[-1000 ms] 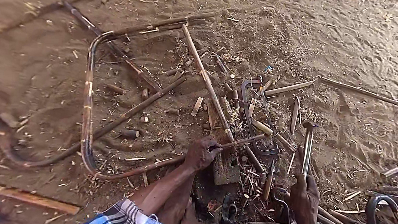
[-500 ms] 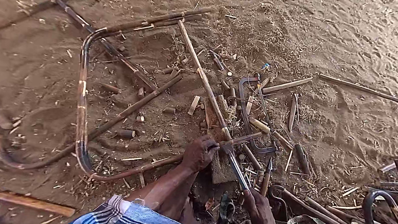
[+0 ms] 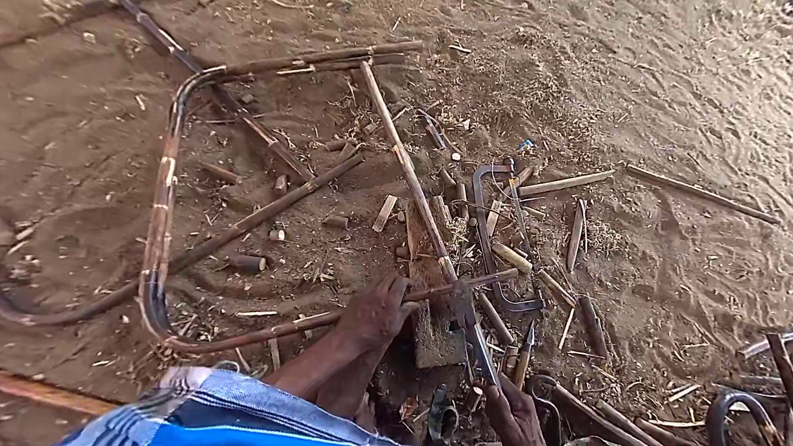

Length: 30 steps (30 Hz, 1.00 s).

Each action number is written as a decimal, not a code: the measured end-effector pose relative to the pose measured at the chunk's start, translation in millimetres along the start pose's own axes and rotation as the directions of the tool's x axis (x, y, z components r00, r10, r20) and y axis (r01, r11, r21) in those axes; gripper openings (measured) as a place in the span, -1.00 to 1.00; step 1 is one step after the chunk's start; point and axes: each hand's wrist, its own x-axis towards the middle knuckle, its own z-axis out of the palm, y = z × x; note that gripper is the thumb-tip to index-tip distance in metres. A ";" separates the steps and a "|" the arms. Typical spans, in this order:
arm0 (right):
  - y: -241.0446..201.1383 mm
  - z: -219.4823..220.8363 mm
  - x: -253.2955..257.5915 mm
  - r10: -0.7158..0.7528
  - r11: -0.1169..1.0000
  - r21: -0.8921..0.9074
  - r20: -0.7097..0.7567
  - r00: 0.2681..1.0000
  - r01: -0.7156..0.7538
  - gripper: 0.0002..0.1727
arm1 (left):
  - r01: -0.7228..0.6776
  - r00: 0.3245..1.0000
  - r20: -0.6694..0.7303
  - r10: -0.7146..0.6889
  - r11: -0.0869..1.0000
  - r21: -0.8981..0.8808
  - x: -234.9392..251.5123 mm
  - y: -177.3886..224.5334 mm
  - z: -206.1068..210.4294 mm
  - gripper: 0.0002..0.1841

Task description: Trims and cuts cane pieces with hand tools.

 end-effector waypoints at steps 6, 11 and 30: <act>7.1 2.9 -3.7 0.173 0.985 -0.004 0.022 0.985 -0.173 -0.31 | 0.089 0.970 0.191 -0.150 0.951 0.296 -13.4 0.4 -6.4 -0.64; 6.0 10.3 4.0 0.272 0.950 -0.167 0.038 0.962 -0.262 -0.33 | 0.126 0.936 0.279 -0.214 0.945 0.302 -9.9 8.7 -13.1 -0.66; -48.2 12.3 -8.5 -0.220 0.975 -0.019 -0.059 0.974 0.220 -0.26 | 0.185 0.888 0.370 -0.273 0.949 0.256 -5.7 9.3 -13.2 -0.56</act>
